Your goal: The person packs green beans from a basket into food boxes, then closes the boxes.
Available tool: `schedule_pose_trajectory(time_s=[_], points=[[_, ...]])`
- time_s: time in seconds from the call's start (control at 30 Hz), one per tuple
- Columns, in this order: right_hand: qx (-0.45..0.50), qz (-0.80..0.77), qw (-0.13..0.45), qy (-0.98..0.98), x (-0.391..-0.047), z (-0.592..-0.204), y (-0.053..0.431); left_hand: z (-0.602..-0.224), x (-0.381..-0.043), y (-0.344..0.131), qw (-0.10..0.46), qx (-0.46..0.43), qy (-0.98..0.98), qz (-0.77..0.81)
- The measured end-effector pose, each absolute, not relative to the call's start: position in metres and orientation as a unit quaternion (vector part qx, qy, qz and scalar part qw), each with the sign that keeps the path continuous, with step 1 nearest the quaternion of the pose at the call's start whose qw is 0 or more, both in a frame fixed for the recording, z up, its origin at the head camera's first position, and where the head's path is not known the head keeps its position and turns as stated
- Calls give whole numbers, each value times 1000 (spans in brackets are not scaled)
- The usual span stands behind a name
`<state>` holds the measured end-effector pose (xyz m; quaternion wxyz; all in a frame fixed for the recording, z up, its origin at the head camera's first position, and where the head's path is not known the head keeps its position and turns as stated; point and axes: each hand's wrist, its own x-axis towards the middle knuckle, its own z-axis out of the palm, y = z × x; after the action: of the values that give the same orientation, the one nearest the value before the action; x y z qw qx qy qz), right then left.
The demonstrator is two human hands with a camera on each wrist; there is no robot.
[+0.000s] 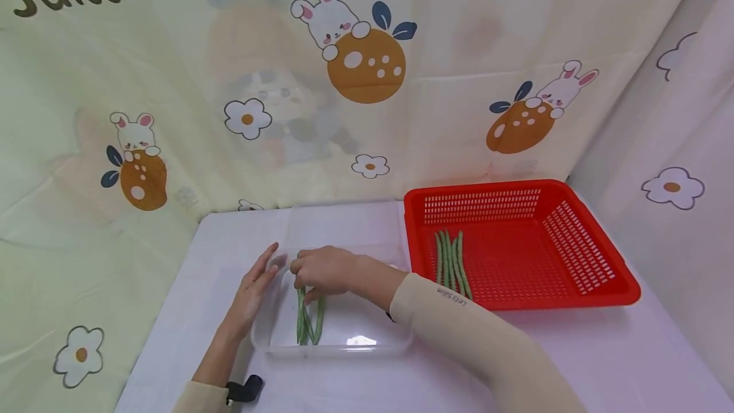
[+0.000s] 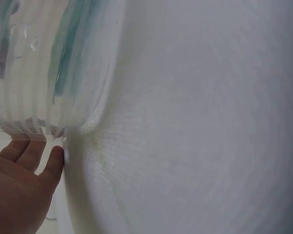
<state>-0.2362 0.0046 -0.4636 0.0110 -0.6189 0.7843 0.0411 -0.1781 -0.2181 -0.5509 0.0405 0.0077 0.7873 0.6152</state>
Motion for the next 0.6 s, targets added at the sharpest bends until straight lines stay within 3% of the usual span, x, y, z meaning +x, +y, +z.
schedule_pose_trajectory(time_s=[0.27, 0.6], points=[[-594, 69, 59, 799, -228, -475, -3, -550, -178, -217, 45, 6, 782, 621], [-596, 67, 62, 798, -230, -484, -4, -549, -177, -216, 43, 3, 785, 618]])
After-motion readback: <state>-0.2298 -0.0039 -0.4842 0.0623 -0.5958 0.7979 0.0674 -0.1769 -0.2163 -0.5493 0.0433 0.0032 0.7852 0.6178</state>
